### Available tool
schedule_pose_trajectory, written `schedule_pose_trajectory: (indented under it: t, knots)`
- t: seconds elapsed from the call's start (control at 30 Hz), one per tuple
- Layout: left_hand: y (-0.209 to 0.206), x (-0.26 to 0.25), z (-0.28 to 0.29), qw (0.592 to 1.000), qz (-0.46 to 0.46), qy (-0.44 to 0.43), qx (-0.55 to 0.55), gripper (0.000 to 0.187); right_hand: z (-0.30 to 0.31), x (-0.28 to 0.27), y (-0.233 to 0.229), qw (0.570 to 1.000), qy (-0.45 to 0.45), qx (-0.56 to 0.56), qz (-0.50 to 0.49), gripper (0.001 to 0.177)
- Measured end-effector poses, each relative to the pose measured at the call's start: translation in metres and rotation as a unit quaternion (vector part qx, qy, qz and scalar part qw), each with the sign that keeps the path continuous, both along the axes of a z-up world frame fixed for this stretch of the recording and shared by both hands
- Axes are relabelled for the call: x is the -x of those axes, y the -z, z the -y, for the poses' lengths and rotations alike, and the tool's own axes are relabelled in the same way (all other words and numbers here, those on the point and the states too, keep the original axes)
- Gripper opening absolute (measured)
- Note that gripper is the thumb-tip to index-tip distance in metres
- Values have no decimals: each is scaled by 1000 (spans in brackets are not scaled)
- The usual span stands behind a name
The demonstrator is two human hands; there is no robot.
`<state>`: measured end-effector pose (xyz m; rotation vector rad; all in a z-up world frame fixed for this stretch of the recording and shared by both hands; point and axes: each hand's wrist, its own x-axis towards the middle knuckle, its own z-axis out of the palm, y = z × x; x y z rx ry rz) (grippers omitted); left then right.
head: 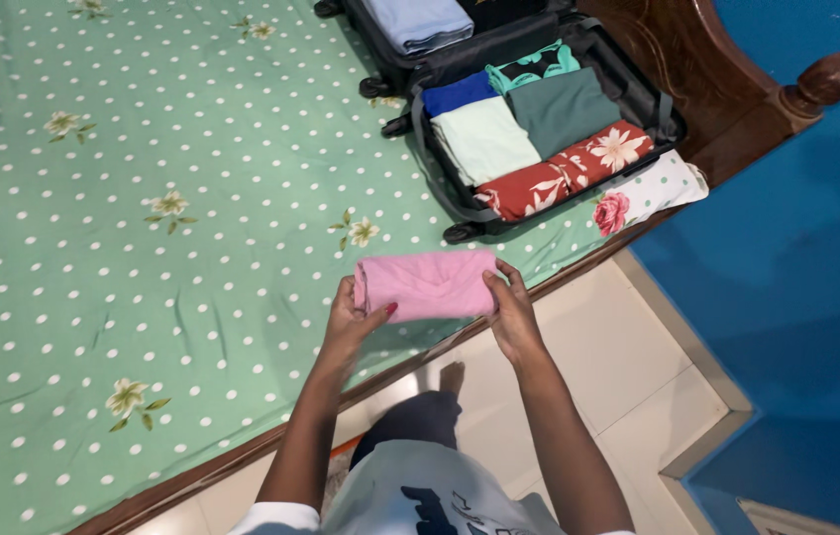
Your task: The person folds several garments on a bed and places them into an open suitcase. They fold a pink top, a grey shirt, and a blue striped shirt, arranging each neatly inside the suitcase.
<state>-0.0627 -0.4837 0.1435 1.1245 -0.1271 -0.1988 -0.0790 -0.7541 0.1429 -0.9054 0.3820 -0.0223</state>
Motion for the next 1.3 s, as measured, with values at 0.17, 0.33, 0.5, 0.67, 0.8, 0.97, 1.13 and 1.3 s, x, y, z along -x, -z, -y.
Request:
schedule_pose_trajectory:
  t: [0.17,0.33,0.5,0.67,0.8,0.97,1.13,1.3]
  knots:
    - [5,-24,54,997,-50,-61,3,67,53,-48,-6,999,-13,-11,40,41]
    - [2,-50,114,996,-46,-69,37,80,111,-96,-11,996,-43,-26,70,43]
    - [7,-86,163,997,-14,-48,52,65,158,-130,10,995,-82,-19,62,54]
    - [-8,-103,185,998,-14,-50,38,64,185,-150,26,992,-107,-21,58,64]
    - [-16,-117,198,991,-98,-83,-26,69,195,-167,34,993,-114,9,20,65]
    - [-6,-133,229,983,-124,-121,-59,70,225,-199,42,982,-183,25,36,67]
    - [5,-160,274,978,-149,-144,-10,65,269,-240,39,973,-230,15,34,67]
    - [5,-185,323,969,-188,-160,-24,63,313,-280,25,968,-250,17,12,65]
